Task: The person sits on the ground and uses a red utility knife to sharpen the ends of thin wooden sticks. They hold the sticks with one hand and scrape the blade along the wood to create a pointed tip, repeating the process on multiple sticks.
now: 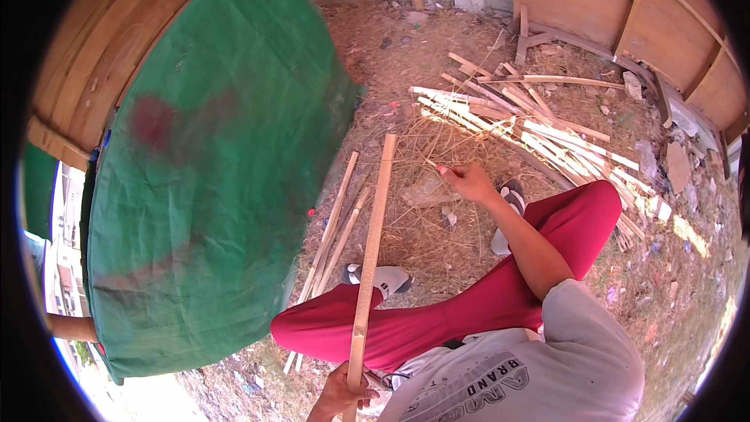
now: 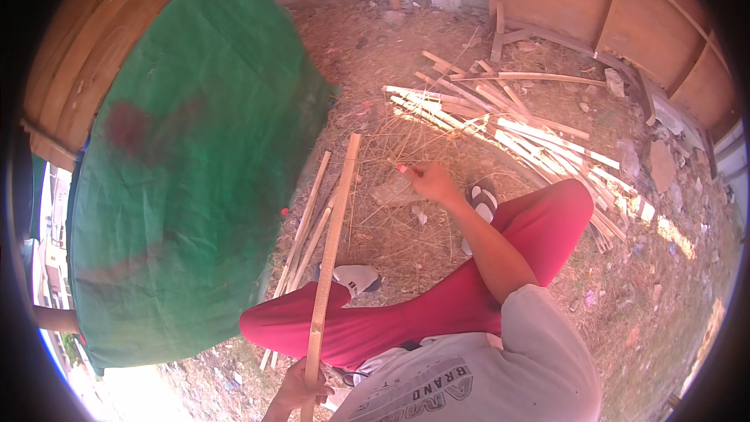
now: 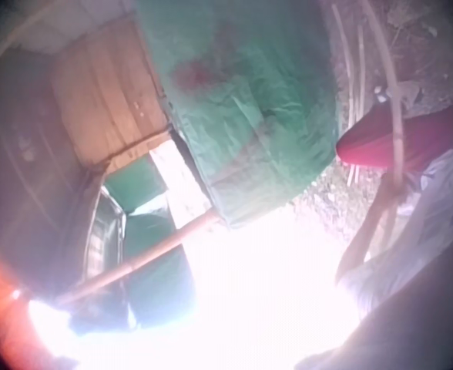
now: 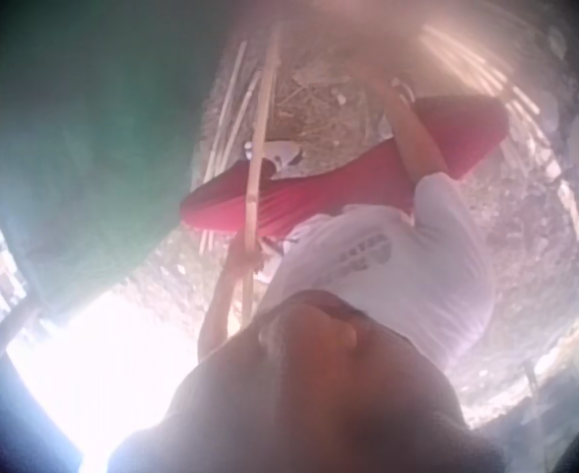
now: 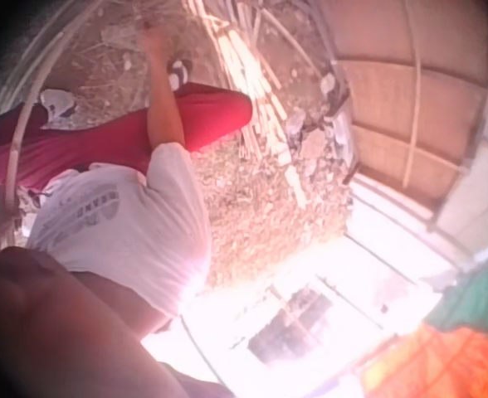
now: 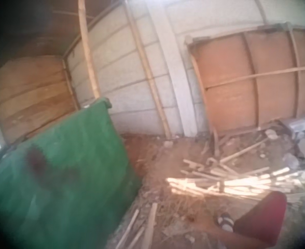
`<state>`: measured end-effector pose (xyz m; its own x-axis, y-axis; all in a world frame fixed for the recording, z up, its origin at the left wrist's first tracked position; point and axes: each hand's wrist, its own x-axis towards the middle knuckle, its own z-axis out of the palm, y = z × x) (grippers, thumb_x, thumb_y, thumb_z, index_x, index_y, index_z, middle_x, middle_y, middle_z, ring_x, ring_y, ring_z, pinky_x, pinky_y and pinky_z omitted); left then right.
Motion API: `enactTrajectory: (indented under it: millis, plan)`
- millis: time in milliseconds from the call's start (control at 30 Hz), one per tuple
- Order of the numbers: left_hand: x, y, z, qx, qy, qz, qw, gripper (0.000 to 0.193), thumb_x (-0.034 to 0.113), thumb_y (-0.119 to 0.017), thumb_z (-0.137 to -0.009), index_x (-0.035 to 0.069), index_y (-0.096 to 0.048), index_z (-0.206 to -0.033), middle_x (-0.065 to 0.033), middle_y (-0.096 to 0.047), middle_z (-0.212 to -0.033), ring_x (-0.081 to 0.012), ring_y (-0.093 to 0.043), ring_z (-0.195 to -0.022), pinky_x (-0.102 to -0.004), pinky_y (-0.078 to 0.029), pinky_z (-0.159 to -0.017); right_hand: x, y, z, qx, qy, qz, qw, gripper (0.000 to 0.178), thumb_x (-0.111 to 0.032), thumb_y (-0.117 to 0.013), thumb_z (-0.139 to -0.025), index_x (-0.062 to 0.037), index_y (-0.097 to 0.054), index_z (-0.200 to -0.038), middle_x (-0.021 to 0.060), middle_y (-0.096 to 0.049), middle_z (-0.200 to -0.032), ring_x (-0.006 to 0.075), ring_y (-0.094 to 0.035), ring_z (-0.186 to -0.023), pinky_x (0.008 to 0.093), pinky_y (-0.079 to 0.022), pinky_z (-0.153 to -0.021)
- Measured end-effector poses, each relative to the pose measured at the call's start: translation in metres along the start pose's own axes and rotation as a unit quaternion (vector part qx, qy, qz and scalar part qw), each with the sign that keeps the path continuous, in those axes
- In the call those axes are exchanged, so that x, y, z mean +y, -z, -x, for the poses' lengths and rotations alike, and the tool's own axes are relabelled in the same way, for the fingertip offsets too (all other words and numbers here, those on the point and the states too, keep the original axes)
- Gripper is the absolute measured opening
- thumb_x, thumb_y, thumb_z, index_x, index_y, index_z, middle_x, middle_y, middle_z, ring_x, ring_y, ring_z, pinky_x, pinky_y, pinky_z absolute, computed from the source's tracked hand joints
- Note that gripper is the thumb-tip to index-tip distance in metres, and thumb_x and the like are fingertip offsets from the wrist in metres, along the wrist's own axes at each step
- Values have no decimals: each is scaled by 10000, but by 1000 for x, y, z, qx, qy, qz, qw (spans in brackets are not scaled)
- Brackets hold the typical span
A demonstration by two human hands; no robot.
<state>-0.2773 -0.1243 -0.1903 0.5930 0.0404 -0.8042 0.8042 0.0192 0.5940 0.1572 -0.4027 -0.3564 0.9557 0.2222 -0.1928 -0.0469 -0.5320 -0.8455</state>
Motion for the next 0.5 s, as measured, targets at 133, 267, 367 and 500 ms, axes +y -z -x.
enactTrajectory:
  millis: [133,267,367,500]
  plan:
    - [-4,-1,-16,163,-67,-117,977,432,-12,-857,-733,35,-480,-938,-25,-550,-641,-139,-618,-490,-285,-493,-411,-5,4,1,-26,-4,19,999,561,-552,-595,-938,-22,-754,-1031,140,-608,-638,229,-574,-598,397,-472,-615]
    - [3,0,-22,273,-131,-213,929,420,49,-857,-757,31,-482,-945,-38,-568,-654,-136,-609,-493,-287,-488,-414,-9,9,4,-2,-1,1,1000,579,-565,-579,-939,-25,-745,-1065,191,-680,-726,306,-677,-692,414,-513,-688]
    - [13,0,-24,260,-159,-158,939,378,65,-826,-804,37,-482,-958,-41,-576,-685,-135,-594,-502,-285,-482,-410,-16,10,8,34,7,-36,999,526,-509,-605,-954,-13,-741,-1064,139,-635,-673,212,-577,-621,384,-473,-621]
    - [21,3,-30,122,-125,15,984,254,19,-718,-902,50,-472,-960,-35,-560,-728,-120,-557,-512,-255,-434,-388,-33,8,17,48,51,-30,997,460,-466,-602,-962,-52,-743,-1106,172,-681,-722,292,-649,-636,403,-509,-647]
